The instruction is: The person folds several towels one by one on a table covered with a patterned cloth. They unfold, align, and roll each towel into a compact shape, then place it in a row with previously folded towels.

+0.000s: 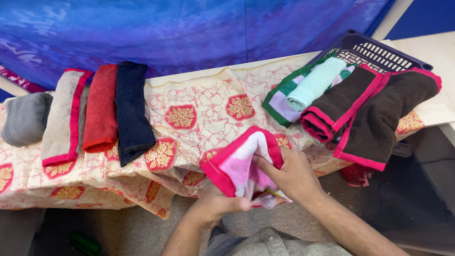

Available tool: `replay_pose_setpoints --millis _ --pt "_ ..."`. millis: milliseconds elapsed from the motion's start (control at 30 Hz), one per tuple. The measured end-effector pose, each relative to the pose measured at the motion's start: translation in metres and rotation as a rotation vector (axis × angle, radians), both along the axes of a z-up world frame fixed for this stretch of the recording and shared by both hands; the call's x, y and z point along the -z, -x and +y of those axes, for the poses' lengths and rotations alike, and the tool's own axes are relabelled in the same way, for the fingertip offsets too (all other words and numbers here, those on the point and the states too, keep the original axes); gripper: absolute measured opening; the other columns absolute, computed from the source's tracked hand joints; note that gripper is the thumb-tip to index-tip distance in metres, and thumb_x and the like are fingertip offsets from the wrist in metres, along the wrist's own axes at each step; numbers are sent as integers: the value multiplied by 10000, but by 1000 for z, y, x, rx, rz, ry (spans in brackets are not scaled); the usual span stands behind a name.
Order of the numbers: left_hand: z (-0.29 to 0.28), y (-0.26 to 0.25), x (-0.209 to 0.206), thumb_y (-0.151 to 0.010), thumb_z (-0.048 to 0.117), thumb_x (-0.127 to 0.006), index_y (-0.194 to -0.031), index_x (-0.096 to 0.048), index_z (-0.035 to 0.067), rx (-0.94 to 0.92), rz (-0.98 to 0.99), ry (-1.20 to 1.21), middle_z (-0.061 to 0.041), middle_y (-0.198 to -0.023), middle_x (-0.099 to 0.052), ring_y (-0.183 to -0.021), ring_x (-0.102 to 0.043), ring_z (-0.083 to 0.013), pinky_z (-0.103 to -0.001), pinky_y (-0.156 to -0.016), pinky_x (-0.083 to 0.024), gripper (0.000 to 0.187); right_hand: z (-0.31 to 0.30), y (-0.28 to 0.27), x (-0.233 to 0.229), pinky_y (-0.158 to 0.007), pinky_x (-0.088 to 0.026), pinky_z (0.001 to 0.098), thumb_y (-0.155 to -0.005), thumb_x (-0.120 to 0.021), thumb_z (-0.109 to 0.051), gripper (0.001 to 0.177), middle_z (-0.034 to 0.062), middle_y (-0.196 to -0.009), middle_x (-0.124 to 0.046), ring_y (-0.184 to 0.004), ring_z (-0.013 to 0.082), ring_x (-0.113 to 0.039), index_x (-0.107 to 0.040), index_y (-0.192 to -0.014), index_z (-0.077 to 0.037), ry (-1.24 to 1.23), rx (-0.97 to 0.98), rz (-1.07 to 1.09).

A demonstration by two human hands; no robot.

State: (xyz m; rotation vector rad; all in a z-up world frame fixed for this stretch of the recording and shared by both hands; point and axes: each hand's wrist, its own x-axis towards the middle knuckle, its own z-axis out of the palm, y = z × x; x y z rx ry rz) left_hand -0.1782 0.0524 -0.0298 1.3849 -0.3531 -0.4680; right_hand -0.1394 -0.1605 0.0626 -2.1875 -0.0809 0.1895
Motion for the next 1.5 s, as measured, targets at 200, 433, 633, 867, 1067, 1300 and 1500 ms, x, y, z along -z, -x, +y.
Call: replay_pose_setpoints --millis 200,433,633,867,1067,1300,1500 --pt "-27 -21 -41 -936 464 -598 -1420 -586 88 -366 77 -319 -76 -1350 -696 -1274 -631 -190 -358 -1052 -472 613 -13 -6 25 -574 -448 367 -981 -616 -460 460 91 -650 -577 -610 190 -546 -684 -949 -5 -130 -21 -325" --pt "-26 -33 -68 -969 365 -619 -1385 -623 59 -458 161 -132 -67 -1247 -710 -1136 -631 -163 -338 -964 -495 517 -43 -36 122 -520 -400 365 -1043 -425 -444 462 -2 -628 -548 -557 156 -490 -688 -972 -71 -476 221 -34" --pt "-34 -27 -97 -931 271 -700 -1332 -655 24 -415 320 158 -67 -1162 -722 -1015 -669 -151 -323 -869 -540 473 -23 -21 194 -660 -530 403 -927 -516 -520 421 44 -853 -614 -664 183 -558 -550 -1191 -194 -427 432 919" --pt "-38 -11 -128 -910 235 -711 -1345 -617 44 -209 349 289 -35 -1179 -723 -1075 -683 -140 -339 -942 -561 484 13 -2 142 -739 -537 412 -909 -537 -484 441 74 -927 -641 -752 212 -593 -585 -1199 -156 -1144 246 1097" --pt "-29 -9 -129 -910 209 -721 -1347 -609 12 -200 534 389 -102 -1143 -735 -1002 -725 -202 -385 -876 -591 492 17 -52 93 -806 -543 420 -894 -555 -454 458 99 -991 -665 -827 238 -624 -614 -1205 -123 -1329 138 826" --pt "-9 -7 -113 -938 188 -737 -1401 -599 14 66 529 301 -83 -1263 -708 -1119 -695 -174 -344 -996 -564 514 39 -146 43 -886 -550 429 -877 -576 -418 480 129 -1065 -692 -915 267 -659 -649 -1213 -84 -1449 -22 587" --pt "6 -24 -77 -906 201 -745 -1396 -608 26 5 521 214 -69 -1286 -712 -1158 -683 -172 -333 -1025 -540 538 69 -202 42 -953 -556 436 -862 -595 -388 499 154 -1128 -715 -990 292 -690 -678 -1220 -51 -1465 -132 538"
